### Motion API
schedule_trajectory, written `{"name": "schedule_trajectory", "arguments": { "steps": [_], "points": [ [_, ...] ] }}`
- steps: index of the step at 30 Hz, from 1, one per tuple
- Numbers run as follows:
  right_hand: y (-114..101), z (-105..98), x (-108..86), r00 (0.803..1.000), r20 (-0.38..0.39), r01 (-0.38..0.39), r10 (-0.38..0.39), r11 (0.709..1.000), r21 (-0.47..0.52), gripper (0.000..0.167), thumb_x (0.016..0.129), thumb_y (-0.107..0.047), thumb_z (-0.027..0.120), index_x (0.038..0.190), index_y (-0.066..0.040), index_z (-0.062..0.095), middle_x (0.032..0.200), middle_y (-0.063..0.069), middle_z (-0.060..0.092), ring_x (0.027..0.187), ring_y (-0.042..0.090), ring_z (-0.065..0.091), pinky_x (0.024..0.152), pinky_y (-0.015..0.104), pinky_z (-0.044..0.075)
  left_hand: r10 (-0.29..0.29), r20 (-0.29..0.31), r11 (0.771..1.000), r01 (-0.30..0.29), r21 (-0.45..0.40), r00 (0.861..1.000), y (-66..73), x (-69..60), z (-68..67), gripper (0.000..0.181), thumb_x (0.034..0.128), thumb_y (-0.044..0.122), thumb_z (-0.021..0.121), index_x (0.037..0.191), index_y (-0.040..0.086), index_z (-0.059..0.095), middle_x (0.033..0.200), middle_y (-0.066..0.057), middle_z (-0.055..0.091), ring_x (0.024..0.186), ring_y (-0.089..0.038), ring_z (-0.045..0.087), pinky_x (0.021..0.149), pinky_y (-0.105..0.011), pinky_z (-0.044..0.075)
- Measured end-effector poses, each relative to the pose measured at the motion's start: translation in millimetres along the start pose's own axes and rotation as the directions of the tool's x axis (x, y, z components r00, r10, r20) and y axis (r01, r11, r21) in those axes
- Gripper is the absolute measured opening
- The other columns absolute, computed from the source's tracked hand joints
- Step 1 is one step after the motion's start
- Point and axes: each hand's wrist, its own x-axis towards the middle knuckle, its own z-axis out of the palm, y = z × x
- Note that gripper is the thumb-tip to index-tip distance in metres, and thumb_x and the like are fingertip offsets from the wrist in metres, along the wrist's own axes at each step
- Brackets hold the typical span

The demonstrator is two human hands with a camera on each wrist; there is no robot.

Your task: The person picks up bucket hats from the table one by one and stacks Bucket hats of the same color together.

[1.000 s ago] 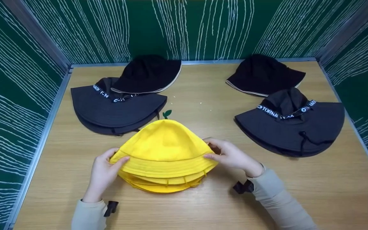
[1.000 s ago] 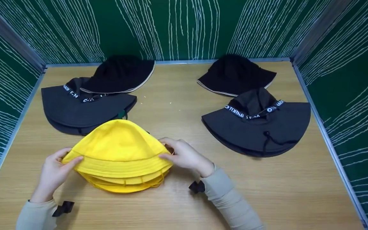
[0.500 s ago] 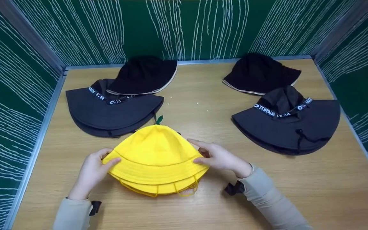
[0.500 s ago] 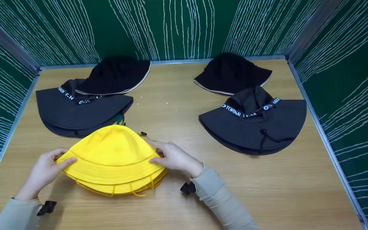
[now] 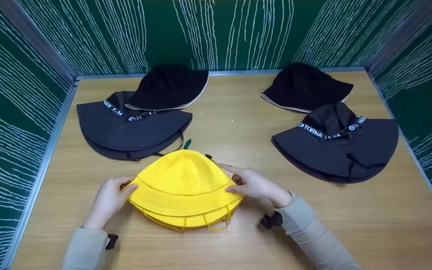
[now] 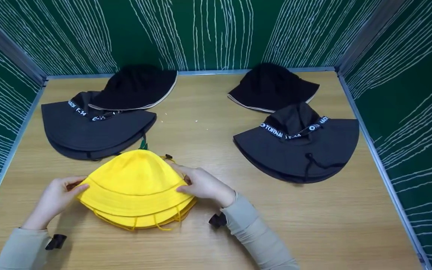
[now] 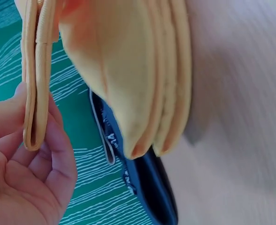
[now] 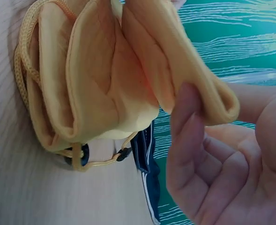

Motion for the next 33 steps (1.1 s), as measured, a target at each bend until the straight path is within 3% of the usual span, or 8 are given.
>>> {"name": "schedule_trajectory", "arguments": {
  "steps": [11,17,23,28,33],
  "points": [
    [8.7,5.8,4.8,0.987,0.061,-0.148,0.148,0.989,-0.003,0.066,0.089,-0.019,0.066,0.147,-0.020,0.034,0.077,0.000,0.054,0.069,0.014,0.047,0.062,0.025,0.042,-0.043,0.012,0.999,0.043,-0.017,0.999,-11.4,5.8,11.6,0.031,0.0916,0.010,0.061,0.119,-0.006,0.062,0.118,-0.024,0.063,0.113,-0.037,0.057,0.095,-0.049,0.045],
    [10.5,7.4,6.1,0.987,0.066,-0.144,0.148,0.988,-0.053,0.063,0.089,-0.016,0.066,0.145,-0.015,0.038,0.081,0.001,0.056,0.071,0.014,0.049,0.064,0.027,0.043,-0.046,0.018,0.999,0.046,0.003,0.999,-15.7,8.8,15.3,0.031,0.0925,0.010,0.059,0.119,-0.006,0.061,0.117,-0.024,0.063,0.111,-0.037,0.058,0.094,-0.048,0.046],
    [10.7,9.1,7.8,0.987,0.049,-0.151,0.155,0.986,-0.076,0.060,0.087,-0.014,0.067,0.142,-0.010,0.041,0.080,0.003,0.058,0.068,0.013,0.049,0.062,0.027,0.044,-0.026,0.006,0.999,0.026,0.032,1.000,-18.1,11.3,19.1,0.026,0.0925,0.008,0.058,0.113,-0.007,0.063,0.101,-0.020,0.067,0.092,-0.030,0.062,0.083,-0.044,0.049],
    [7.6,8.1,6.1,0.987,0.052,-0.148,0.152,0.986,-0.083,0.061,0.088,-0.014,0.067,0.143,-0.012,0.040,0.076,0.000,0.055,0.064,0.012,0.046,0.058,0.024,0.042,-0.011,0.002,0.997,0.011,0.071,1.000,-17.4,10.2,19.5,0.017,0.0934,0.008,0.057,0.103,-0.005,0.062,0.089,-0.013,0.064,0.078,-0.023,0.056,0.074,-0.039,0.047],
    [-2.3,3.9,-0.4,0.988,0.046,-0.141,0.145,0.987,-0.070,0.065,0.088,-0.016,0.066,0.146,-0.017,0.036,0.073,-0.001,0.053,0.063,0.012,0.046,0.058,0.024,0.042,-0.009,-0.021,0.998,0.010,0.054,1.000,-10.1,5.5,12.4,0.018,0.0934,0.009,0.057,0.103,-0.005,0.062,0.089,-0.012,0.063,0.077,-0.021,0.053,0.073,-0.037,0.045]
  ]
}}
